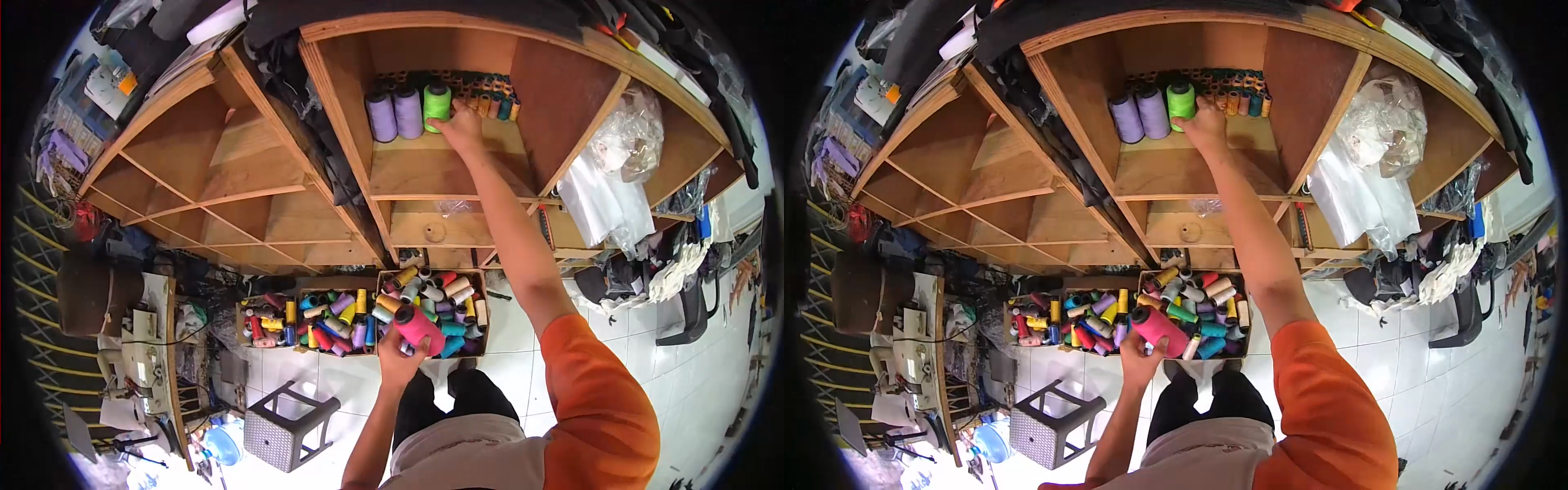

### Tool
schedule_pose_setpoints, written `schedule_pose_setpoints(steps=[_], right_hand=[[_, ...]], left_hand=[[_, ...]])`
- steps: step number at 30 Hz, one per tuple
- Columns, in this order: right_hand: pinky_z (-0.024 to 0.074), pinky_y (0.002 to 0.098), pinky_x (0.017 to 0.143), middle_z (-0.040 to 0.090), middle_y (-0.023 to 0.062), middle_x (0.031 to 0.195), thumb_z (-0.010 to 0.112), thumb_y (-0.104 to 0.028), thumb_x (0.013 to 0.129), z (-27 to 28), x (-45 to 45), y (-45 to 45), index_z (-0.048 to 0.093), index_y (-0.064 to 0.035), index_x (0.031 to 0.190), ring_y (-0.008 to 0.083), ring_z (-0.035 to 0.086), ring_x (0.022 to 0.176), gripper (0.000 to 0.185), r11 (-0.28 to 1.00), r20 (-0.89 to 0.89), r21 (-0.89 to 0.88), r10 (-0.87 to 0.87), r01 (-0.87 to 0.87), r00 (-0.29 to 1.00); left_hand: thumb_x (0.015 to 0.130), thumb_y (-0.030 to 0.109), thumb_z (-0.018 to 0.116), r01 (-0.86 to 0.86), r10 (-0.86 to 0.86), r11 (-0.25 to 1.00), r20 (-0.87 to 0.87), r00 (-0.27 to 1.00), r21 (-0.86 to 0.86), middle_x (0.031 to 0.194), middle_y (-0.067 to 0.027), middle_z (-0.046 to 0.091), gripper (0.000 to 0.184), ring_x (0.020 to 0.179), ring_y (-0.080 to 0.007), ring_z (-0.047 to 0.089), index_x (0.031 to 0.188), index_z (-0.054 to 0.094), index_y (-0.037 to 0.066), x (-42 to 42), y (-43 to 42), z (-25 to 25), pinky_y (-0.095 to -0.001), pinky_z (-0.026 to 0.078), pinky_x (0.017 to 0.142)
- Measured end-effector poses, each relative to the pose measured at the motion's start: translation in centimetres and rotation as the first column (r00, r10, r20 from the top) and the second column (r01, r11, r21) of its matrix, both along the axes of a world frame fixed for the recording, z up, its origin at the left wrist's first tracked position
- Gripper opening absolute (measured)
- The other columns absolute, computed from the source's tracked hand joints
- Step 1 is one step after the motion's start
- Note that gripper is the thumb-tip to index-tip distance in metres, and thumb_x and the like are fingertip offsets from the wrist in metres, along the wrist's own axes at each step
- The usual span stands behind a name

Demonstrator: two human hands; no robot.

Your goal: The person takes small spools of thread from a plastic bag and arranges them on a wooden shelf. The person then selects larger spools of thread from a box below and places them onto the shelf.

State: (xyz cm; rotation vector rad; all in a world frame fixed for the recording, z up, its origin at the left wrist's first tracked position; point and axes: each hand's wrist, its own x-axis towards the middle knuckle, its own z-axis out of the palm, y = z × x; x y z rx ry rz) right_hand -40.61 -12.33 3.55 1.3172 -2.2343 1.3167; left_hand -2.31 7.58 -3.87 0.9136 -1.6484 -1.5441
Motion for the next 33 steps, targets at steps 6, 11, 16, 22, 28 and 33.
schedule_pose_setpoints(steps=[6, 11, 16, 22, 28, 33], right_hand=[[0.0497, 0.0395, 0.077, 0.064, 0.0226, 0.089, 0.080, -0.033, 0.062, -1.3, 0.5, -0.6, 0.059, 0.0052, 0.102, 0.0350, 0.063, 0.085, 0.059, 0.989, -0.083, -0.147, -0.045, 0.032, 0.996], [0.0484, 0.0411, 0.080, 0.062, 0.0241, 0.094, 0.080, -0.030, 0.062, -2.9, 0.4, -0.7, 0.057, 0.0049, 0.105, 0.0366, 0.061, 0.090, 0.060, 0.979, 0.036, -0.201, 0.028, -0.020, 0.999], [0.0465, 0.0424, 0.084, 0.062, 0.0243, 0.098, 0.080, -0.026, 0.063, -3.7, 0.4, -1.1, 0.055, 0.0048, 0.108, 0.0381, 0.058, 0.095, 0.060, 0.987, 0.074, -0.159, 0.033, -0.020, 0.997], [0.0492, 0.0356, 0.080, 0.065, 0.0148, 0.097, 0.077, -0.022, 0.068, -2.7, 2.4, 1.0, 0.057, -0.0006, 0.110, 0.0274, 0.062, 0.091, 0.051, 0.944, -0.020, -0.321, -0.086, 0.075, 0.996], [0.0498, 0.0302, 0.080, 0.061, 0.0105, 0.108, 0.073, -0.019, 0.076, 1.1, 10.0, 15.5, 0.052, -0.0013, 0.119, 0.0151, 0.061, 0.093, 0.052, 0.668, 0.711, -0.073, 0.556, -0.741, 0.431], [0.0519, 0.0344, 0.076, 0.061, 0.0108, 0.111, 0.075, -0.023, 0.072, 2.2, 14.8, 21.2, 0.052, -0.0026, 0.119, 0.0204, 0.065, 0.086, 0.057, 0.716, 0.659, 0.035, 0.508, -0.697, 0.554]], left_hand=[[0.076, 0.000, 0.066, 0.054, -0.060, 0.994, 0.066, 0.996, 0.090, 0.097, -0.0063, 0.061, 0.030, 0.092, -0.0132, 0.057, 0.104, 0.057, -0.002, 1.1, 0.1, -1.3, -0.0286, 0.045, 0.083], [0.077, 0.002, 0.067, 0.059, -0.063, 0.991, 0.032, 0.998, 0.117, 0.098, -0.0060, 0.061, 0.032, 0.092, -0.0134, 0.057, 0.106, 0.056, -0.002, 0.6, -0.4, -1.1, -0.0293, 0.045, 0.085], [0.074, 0.013, 0.070, 0.021, -0.023, 0.999, 0.036, 0.999, 0.041, 0.088, -0.0063, 0.066, 0.032, 0.082, -0.0119, 0.061, 0.101, 0.060, 0.001, -0.6, -0.5, 0.5, -0.0276, 0.048, 0.075], [0.075, 0.011, 0.071, 0.094, -0.095, 0.995, 0.014, 0.995, 0.039, 0.092, -0.0062, 0.065, 0.034, 0.086, -0.0113, 0.060, 0.105, 0.058, 0.000, -0.7, -0.3, 0.1, -0.0277, 0.049, 0.076], [0.077, 0.014, 0.072, 0.008, -0.009, 0.999, -0.025, 1.000, -0.042, 0.091, -0.0086, 0.063, 0.032, 0.077, -0.0104, 0.060, 0.103, 0.060, -0.001, -4.1, -4.7, 4.1, -0.0262, 0.049, 0.068], [0.075, 0.015, 0.074, 0.131, -0.126, 0.975, 0.037, 0.991, -0.179, 0.090, -0.0109, 0.063, 0.038, 0.082, -0.0160, 0.062, 0.104, 0.058, -0.005, -8.6, -7.8, 8.1, -0.0287, 0.052, 0.071]])
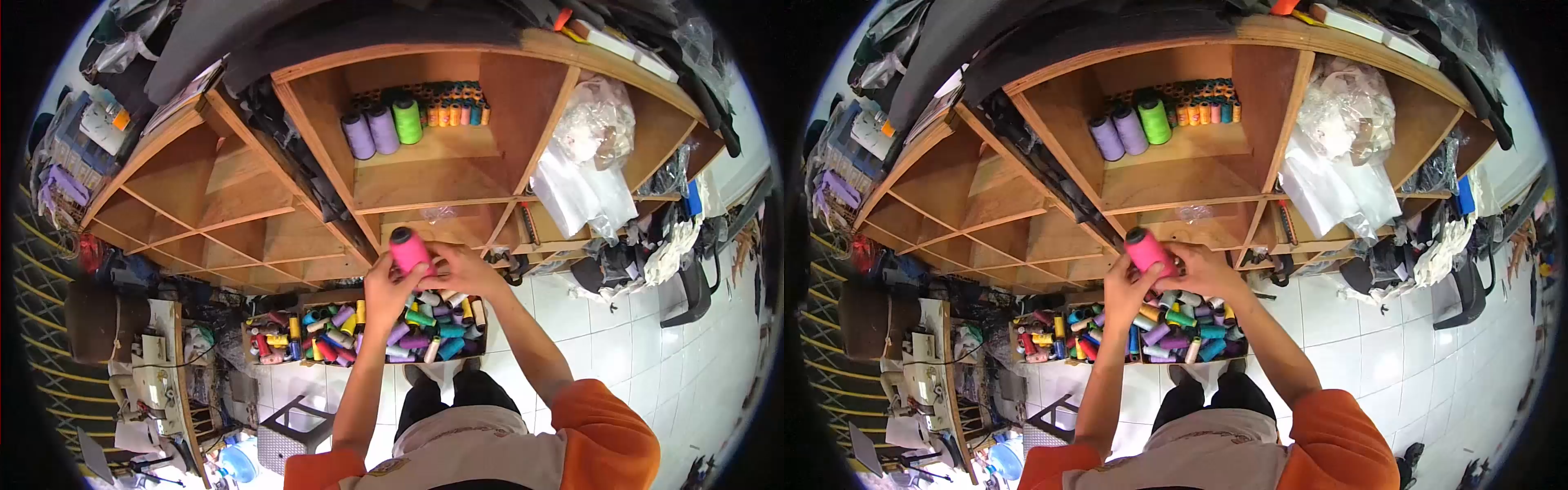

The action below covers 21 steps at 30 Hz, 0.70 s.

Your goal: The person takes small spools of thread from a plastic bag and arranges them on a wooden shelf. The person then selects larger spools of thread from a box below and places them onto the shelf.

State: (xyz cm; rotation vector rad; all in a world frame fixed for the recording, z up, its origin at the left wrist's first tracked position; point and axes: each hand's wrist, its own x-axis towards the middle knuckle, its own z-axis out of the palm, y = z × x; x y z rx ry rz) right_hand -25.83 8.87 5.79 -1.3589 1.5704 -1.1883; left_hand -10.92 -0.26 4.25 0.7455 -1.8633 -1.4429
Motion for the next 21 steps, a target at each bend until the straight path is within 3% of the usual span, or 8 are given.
schedule_pose_setpoints(steps=[5, 6, 8, 10, 11, 15, 18, 21], right_hand=[[0.0515, 0.0349, 0.077, 0.065, 0.0147, 0.101, 0.079, -0.024, 0.066, -0.8, -2.4, -0.1, 0.056, -0.0004, 0.113, 0.0246, 0.066, 0.086, 0.057, 0.952, -0.012, -0.162, -0.263, 0.258, 0.965], [0.0503, 0.0349, 0.077, 0.066, 0.0140, 0.096, 0.080, -0.023, 0.064, -1.2, -3.9, -1.1, 0.059, -0.0003, 0.107, 0.0257, 0.066, 0.085, 0.052, 0.940, -0.070, -0.189, -0.301, 0.283, 0.951], [0.0488, 0.0346, 0.077, 0.067, 0.0135, 0.094, 0.080, -0.025, 0.064, -0.1, -5.9, -3.4, 0.062, -0.0020, 0.105, 0.0246, 0.065, 0.083, 0.050, 0.894, 0.177, -0.160, -0.390, 0.418, 0.903], [0.0482, 0.0324, 0.075, 0.068, 0.0123, 0.089, 0.080, -0.026, 0.064, -1.1, -9.3, -6.8, 0.063, -0.0030, 0.102, 0.0217, 0.065, 0.080, 0.048, 0.812, 0.046, -0.314, -0.505, 0.492, 0.862], [0.0480, 0.0322, 0.075, 0.068, 0.0123, 0.089, 0.080, -0.026, 0.063, -2.2, -11.3, -8.7, 0.064, -0.0037, 0.101, 0.0215, 0.065, 0.080, 0.047, 0.806, 0.048, -0.303, -0.520, 0.508, 0.853], [0.0480, 0.0321, 0.075, 0.068, 0.0111, 0.087, 0.079, -0.025, 0.063, -1.9, -15.2, -13.4, 0.064, -0.0070, 0.104, 0.0227, 0.065, 0.082, 0.047, 0.743, -0.161, -0.407, -0.630, 0.531, 0.760], [0.0457, 0.0355, 0.086, 0.066, 0.0123, 0.104, 0.079, -0.024, 0.063, -3.4, -17.2, -16.7, 0.063, -0.0113, 0.109, 0.0254, 0.061, 0.102, 0.050, 0.750, -0.050, -0.266, -0.638, 0.605, 0.769], [0.0380, 0.0367, 0.098, 0.052, 0.0179, 0.124, 0.079, -0.027, 0.063, -4.6, -18.5, -18.8, 0.062, -0.0136, 0.112, 0.0295, 0.042, 0.122, 0.053, 0.717, -0.247, -0.308, -0.696, 0.626, 0.675]], left_hand=[[0.069, 0.017, 0.079, -0.061, 0.046, 0.958, -0.057, 0.997, -0.282, 0.118, -0.0208, 0.050, 0.063, 0.104, -0.0295, 0.057, 0.121, 0.049, -0.004, -3.6, 0.1, 1.8, -0.0372, 0.051, 0.084], [0.070, 0.015, 0.077, -0.074, 0.059, 0.957, -0.062, 0.996, -0.280, 0.121, -0.0201, 0.048, 0.062, 0.107, -0.0292, 0.055, 0.122, 0.049, -0.003, -3.8, 0.4, 1.6, -0.0371, 0.051, 0.084], [0.073, 0.012, 0.074, -0.116, 0.100, 0.953, -0.073, 0.992, -0.280, 0.128, -0.0187, 0.043, 0.060, 0.112, -0.0285, 0.051, 0.125, 0.047, -0.002, -3.9, 0.8, 1.1, -0.0369, 0.050, 0.084], [0.075, 0.005, 0.070, -0.171, 0.180, 0.903, -0.013, 0.984, -0.394, 0.131, -0.0164, 0.041, 0.056, 0.111, -0.0266, 0.052, 0.125, 0.047, -0.001, -3.1, 1.2, -0.9, -0.0350, 0.052, 0.082], [0.074, 0.000, 0.068, -0.146, 0.135, 0.960, -0.062, 0.989, -0.237, 0.127, -0.0158, 0.044, 0.053, 0.108, -0.0249, 0.054, 0.123, 0.049, -0.001, -2.5, 2.1, -1.9, -0.0310, 0.053, 0.078], [0.073, -0.003, 0.067, -0.114, 0.126, 0.982, 0.071, 0.990, -0.151, 0.121, -0.0151, 0.049, 0.049, 0.106, -0.0253, 0.057, 0.120, 0.051, 0.000, 2.2, 5.4, -7.9, -0.0275, 0.054, 0.075], [0.074, -0.003, 0.066, -0.122, 0.153, 0.980, 0.204, 0.967, -0.155, 0.120, -0.0143, 0.050, 0.046, 0.100, -0.0252, 0.059, 0.118, 0.052, 0.002, 7.1, 8.1, -11.2, -0.0286, 0.055, 0.072], [0.074, -0.004, 0.065, -0.180, 0.213, 0.975, 0.326, 0.921, -0.129, 0.119, -0.0144, 0.051, 0.045, 0.096, -0.0234, 0.061, 0.117, 0.053, 0.002, 12.5, 10.1, -15.2, -0.0289, 0.056, 0.068]])
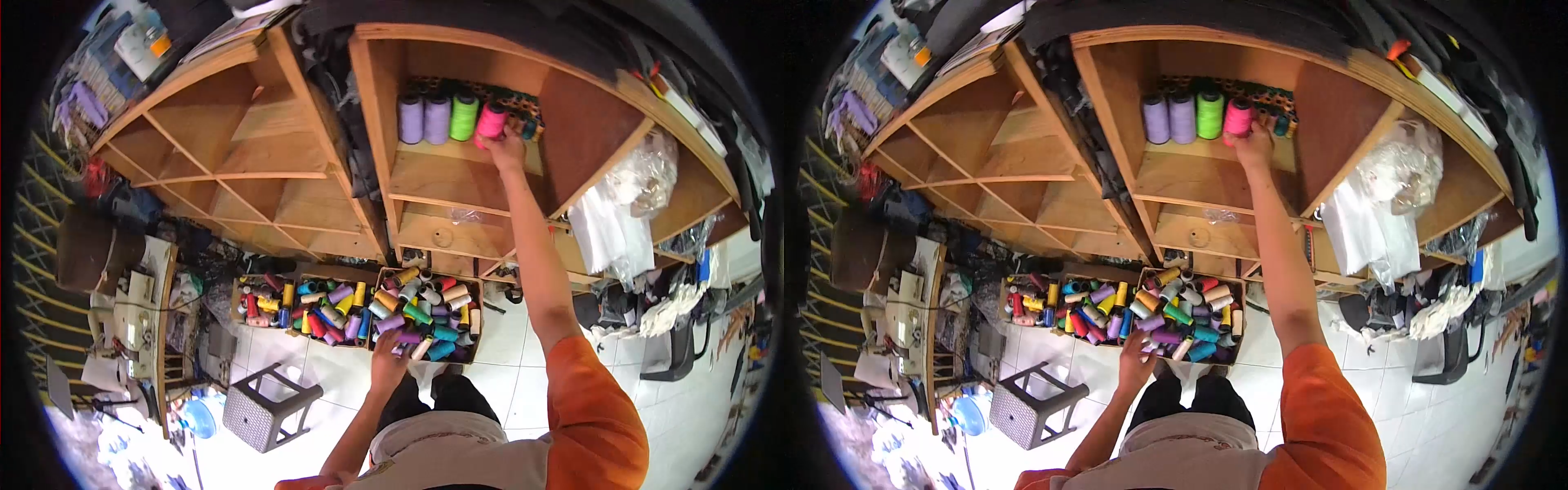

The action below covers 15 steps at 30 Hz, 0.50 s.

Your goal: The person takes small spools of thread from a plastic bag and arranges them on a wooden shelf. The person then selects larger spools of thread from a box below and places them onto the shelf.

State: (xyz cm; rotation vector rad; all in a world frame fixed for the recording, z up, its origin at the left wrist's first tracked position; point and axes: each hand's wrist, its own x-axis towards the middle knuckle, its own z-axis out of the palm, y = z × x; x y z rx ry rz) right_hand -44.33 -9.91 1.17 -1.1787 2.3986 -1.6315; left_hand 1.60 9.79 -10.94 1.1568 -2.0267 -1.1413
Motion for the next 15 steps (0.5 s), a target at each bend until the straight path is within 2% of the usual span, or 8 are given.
schedule_pose_setpoints(steps=[2, 4, 6, 8, 10, 12, 14, 15], right_hand=[[0.0319, 0.0368, 0.105, 0.039, 0.0241, 0.137, 0.079, -0.030, 0.063, -0.6, -0.8, -0.6, 0.062, -0.0139, 0.113, 0.0330, 0.027, 0.134, 0.056, 1.000, 0.021, -0.008, 0.024, -0.024, 0.999], [0.0333, 0.0369, 0.104, 0.038, 0.0274, 0.136, 0.079, -0.033, 0.062, -0.9, -0.9, -1.0, 0.062, -0.0116, 0.113, 0.0337, 0.027, 0.134, 0.058, 1.000, -0.007, 0.009, -0.018, 0.018, 1.000], [0.0352, 0.0373, 0.102, 0.037, 0.0301, 0.135, 0.079, -0.036, 0.061, -0.9, -0.8, -1.2, 0.062, -0.0078, 0.111, 0.0336, 0.029, 0.133, 0.059, 0.998, -0.063, 0.018, -0.062, 0.063, 0.996], [0.0373, 0.0382, 0.100, 0.037, 0.0318, 0.133, 0.079, -0.037, 0.061, 0.0, 0.3, -0.8, 0.062, -0.0054, 0.110, 0.0344, 0.032, 0.131, 0.060, 0.994, -0.122, 0.022, -0.104, 0.108, 0.987], [0.0400, 0.0400, 0.097, 0.032, 0.0347, 0.135, 0.076, -0.042, 0.063, -1.1, -0.8, -1.5, 0.059, -0.0022, 0.113, 0.0376, 0.038, 0.126, 0.066, 0.994, -0.134, 0.042, -0.096, 0.103, 0.986], [0.0411, 0.0406, 0.096, 0.030, 0.0355, 0.136, 0.075, -0.045, 0.064, -1.5, -1.3, -1.3, 0.058, -0.0026, 0.116, 0.0395, 0.041, 0.124, 0.069, 0.994, -0.157, 0.070, -0.074, 0.086, 0.985], [0.0395, 0.0423, 0.097, 0.032, 0.0335, 0.136, 0.073, -0.047, 0.065, -1.5, -1.2, -1.3, 0.057, -0.0042, 0.118, 0.0403, 0.037, 0.127, 0.070, 0.994, -0.334, -0.017, -0.109, 0.110, 0.936], [0.0389, 0.0431, 0.097, 0.035, 0.0323, 0.135, 0.073, -0.046, 0.066, -1.2, -0.5, -0.8, 0.056, -0.0046, 0.118, 0.0408, 0.036, 0.127, 0.069, 0.995, -0.385, -0.033, -0.096, 0.090, 0.918]], left_hand=[[0.073, -0.005, 0.064, -0.084, 0.081, 0.994, 0.048, 0.996, 0.067, 0.118, -0.0150, 0.051, 0.046, 0.092, -0.0214, 0.062, 0.117, 0.052, 0.002, 2.5, 0.5, -1.0, -0.0284, 0.056, 0.065], [0.073, -0.001, 0.064, -0.174, 0.167, 0.981, 0.080, 0.983, 0.088, 0.121, -0.0148, 0.051, 0.042, 0.091, -0.0258, 0.062, 0.114, 0.054, 0.003, 4.1, 0.3, -1.1, -0.0348, 0.054, 0.069], [0.073, -0.002, 0.063, -0.238, 0.231, 0.971, 0.157, 0.960, 0.027, 0.122, -0.0140, 0.051, 0.041, 0.092, -0.0242, 0.061, 0.113, 0.054, 0.003, 4.7, -0.3, -1.0, -0.0325, 0.053, 0.069], [0.074, -0.001, 0.063, -0.272, 0.269, 0.962, 0.107, 0.957, 0.021, 0.122, -0.0140, 0.051, 0.041, 0.090, -0.0246, 0.061, 0.114, 0.054, 0.003, 4.8, -1.2, -1.3, -0.0321, 0.053, 0.069], [0.074, -0.003, 0.061, -0.263, 0.262, 0.965, 0.116, 0.958, -0.007, 0.121, -0.0143, 0.051, 0.041, 0.089, -0.0241, 0.060, 0.114, 0.054, 0.003, 4.3, -2.0, -1.1, -0.0322, 0.053, 0.070], [0.075, -0.002, 0.060, -0.231, 0.230, 0.973, 0.107, 0.967, -0.010, 0.121, -0.0148, 0.052, 0.041, 0.094, -0.0283, 0.059, 0.115, 0.053, 0.003, 3.6, -2.5, -0.7, -0.0345, 0.052, 0.072], [0.074, -0.002, 0.061, -0.169, 0.195, 0.968, 0.135, 0.971, -0.187, 0.113, -0.0161, 0.054, 0.043, 0.093, -0.0288, 0.060, 0.116, 0.052, 0.002, 3.0, -2.9, -2.6, -0.0338, 0.053, 0.073], [0.074, -0.001, 0.061, -0.155, 0.178, 0.978, 0.170, 0.969, -0.140, 0.114, -0.0165, 0.054, 0.042, 0.093, -0.0303, 0.059, 0.115, 0.053, 0.002, 2.5, -3.1, -2.8, -0.0351, 0.052, 0.074]])
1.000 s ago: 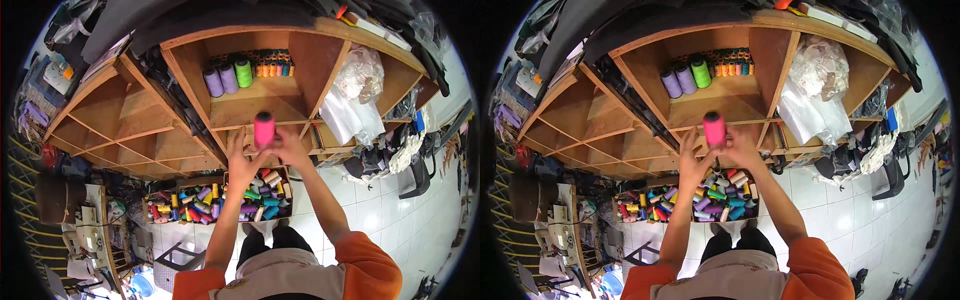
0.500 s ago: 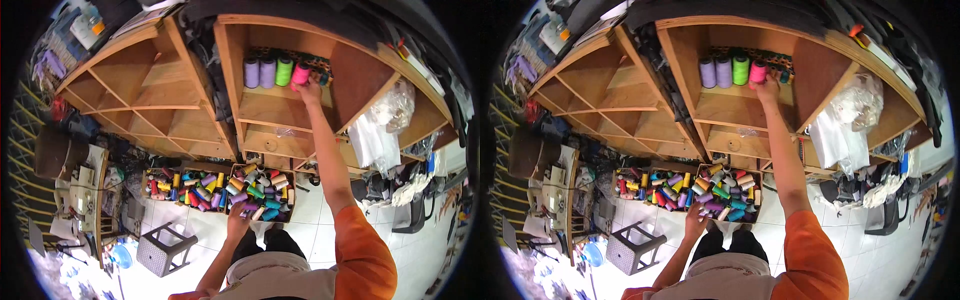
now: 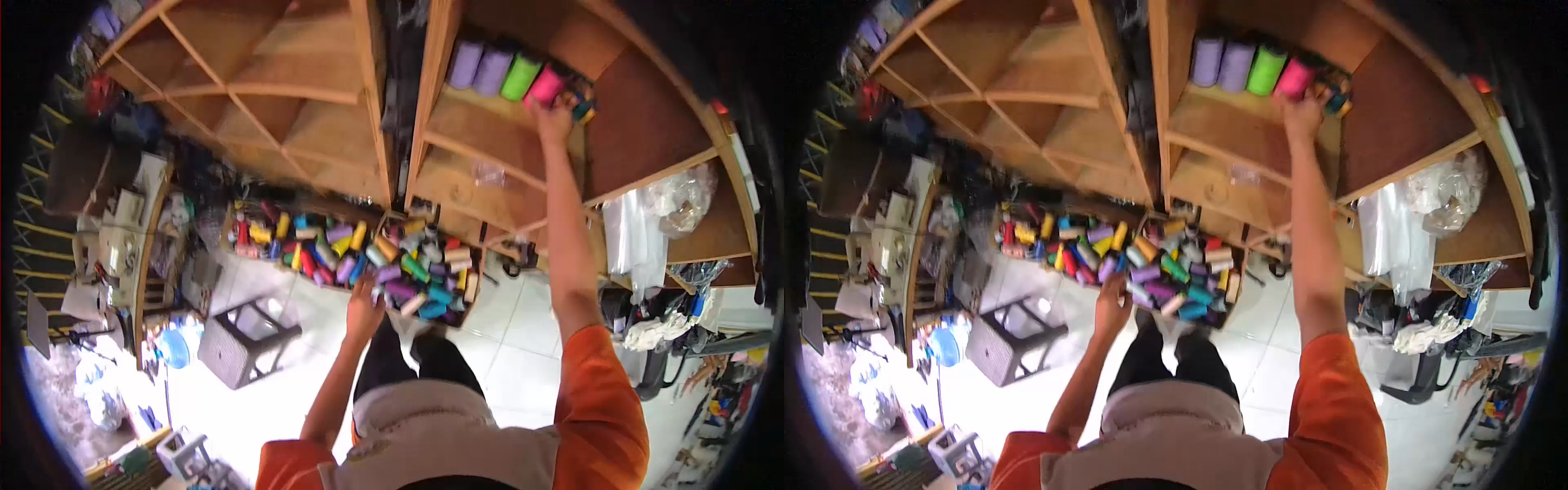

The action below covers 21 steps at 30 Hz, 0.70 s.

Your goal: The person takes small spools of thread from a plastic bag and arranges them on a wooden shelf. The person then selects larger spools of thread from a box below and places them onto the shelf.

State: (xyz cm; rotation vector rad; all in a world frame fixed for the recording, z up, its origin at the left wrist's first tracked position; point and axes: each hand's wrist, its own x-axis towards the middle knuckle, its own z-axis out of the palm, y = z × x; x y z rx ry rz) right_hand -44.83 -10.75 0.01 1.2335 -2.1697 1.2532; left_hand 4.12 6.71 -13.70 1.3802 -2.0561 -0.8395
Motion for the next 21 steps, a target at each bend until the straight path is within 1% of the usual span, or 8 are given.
schedule_pose_setpoints(steps=[3, 6, 8, 10, 12, 15, 16, 21], right_hand=[[0.0437, 0.0379, 0.083, 0.062, 0.0147, 0.105, 0.071, -0.042, 0.073, 2.0, 1.3, 1.6, 0.059, -0.0017, 0.106, 0.0228, 0.058, 0.098, 0.054, 0.990, 0.108, 0.016, 0.138, -0.140, 0.985], [0.0470, 0.0238, 0.071, 0.065, 0.0051, 0.088, 0.071, -0.018, 0.079, 4.3, 7.3, 5.9, 0.062, 0.0015, 0.098, 0.0126, 0.059, 0.074, 0.028, 0.950, 0.399, -0.214, 0.297, -0.228, 0.868], [0.0487, 0.0241, 0.068, 0.065, 0.0056, 0.089, 0.068, -0.018, 0.081, 4.8, 13.5, 10.5, 0.062, 0.0006, 0.100, 0.0123, 0.060, 0.076, 0.027, 0.881, 0.715, -0.327, 0.468, -0.343, 0.519], [0.0501, 0.0249, 0.069, 0.065, 0.0068, 0.092, 0.065, -0.017, 0.084, 1.9, 17.2, 14.9, 0.063, -0.0014, 0.103, 0.0122, 0.062, 0.078, 0.025, 0.842, 0.851, -0.046, 0.314, -0.537, 0.420], [0.0480, 0.0232, 0.066, 0.064, 0.0051, 0.098, 0.058, -0.014, 0.088, -5.4, 20.0, 17.5, 0.059, -0.0017, 0.109, 0.0104, 0.061, 0.080, 0.024, 0.593, 0.958, -0.179, 0.287, -0.785, -0.002], [0.0501, 0.0244, 0.068, 0.064, 0.0039, 0.094, 0.063, -0.014, 0.085, -21.2, 22.7, 21.7, 0.059, -0.0043, 0.110, 0.0111, 0.062, 0.079, 0.027, 0.467, 0.991, 0.127, -0.021, -0.875, 0.132], [0.0505, 0.0251, 0.067, 0.064, 0.0049, 0.093, 0.064, -0.015, 0.084, -25.9, 23.3, 23.4, 0.059, -0.0044, 0.110, 0.0119, 0.063, 0.079, 0.029, 0.457, 0.947, 0.305, -0.053, -0.835, 0.317], [0.0515, 0.0326, 0.072, 0.065, 0.0140, 0.090, 0.068, -0.016, 0.076, -40.2, 25.5, 30.5, 0.060, -0.0025, 0.103, 0.0221, 0.065, 0.081, 0.031, 0.453, 0.737, 0.600, 0.007, -0.660, 0.676]], left_hand=[[0.077, 0.007, 0.062, 0.043, -0.035, 0.966, -0.037, 0.999, 0.255, 0.117, -0.0178, 0.054, 0.038, 0.103, -0.0371, 0.054, 0.113, 0.053, 0.004, -0.9, 0.8, 0.5, -0.0401, 0.048, 0.086], [0.076, 0.009, 0.063, 0.106, -0.118, 0.961, 0.032, 0.992, 0.257, 0.113, -0.0183, 0.056, 0.035, 0.101, -0.0356, 0.056, 0.110, 0.056, 0.003, -0.3, 1.7, -3.5, -0.0406, 0.047, 0.087], [0.074, 0.010, 0.064, 0.131, -0.150, 0.960, 0.059, 0.987, 0.249, 0.110, -0.0179, 0.057, 0.035, 0.098, -0.0353, 0.057, 0.108, 0.057, 0.004, -0.2, 1.3, -6.1, -0.0406, 0.047, 0.085], [0.074, 0.010, 0.063, 0.100, -0.126, 0.920, 0.046, 0.991, 0.379, 0.107, -0.0193, 0.058, 0.034, 0.098, -0.0360, 0.057, 0.107, 0.058, 0.004, -0.3, 0.7, -9.2, -0.0410, 0.047, 0.085], [0.073, 0.010, 0.062, 0.066, -0.123, 0.884, 0.094, 0.988, 0.462, 0.105, -0.0209, 0.058, 0.033, 0.098, -0.0367, 0.057, 0.105, 0.058, 0.004, -0.4, -0.3, -14.0, -0.0418, 0.047, 0.085], [0.074, 0.011, 0.062, 0.100, -0.245, 0.910, 0.328, 0.913, 0.402, 0.107, -0.0182, 0.055, 0.037, 0.099, -0.0373, 0.056, 0.110, 0.052, 0.006, -2.1, -3.1, -16.9, -0.0435, 0.048, 0.083], [0.074, 0.011, 0.061, 0.100, -0.256, 0.920, 0.386, 0.886, 0.379, 0.107, -0.0174, 0.055, 0.038, 0.100, -0.0363, 0.056, 0.111, 0.052, 0.006, -2.6, -3.9, -19.2, -0.0447, 0.047, 0.083], [0.074, 0.008, 0.059, 0.206, -0.339, 0.938, 0.615, 0.712, 0.278, 0.104, -0.0137, 0.055, 0.035, 0.105, -0.0301, 0.055, 0.109, 0.053, 0.007, -3.8, -6.8, -29.6, -0.0485, 0.042, 0.085]])
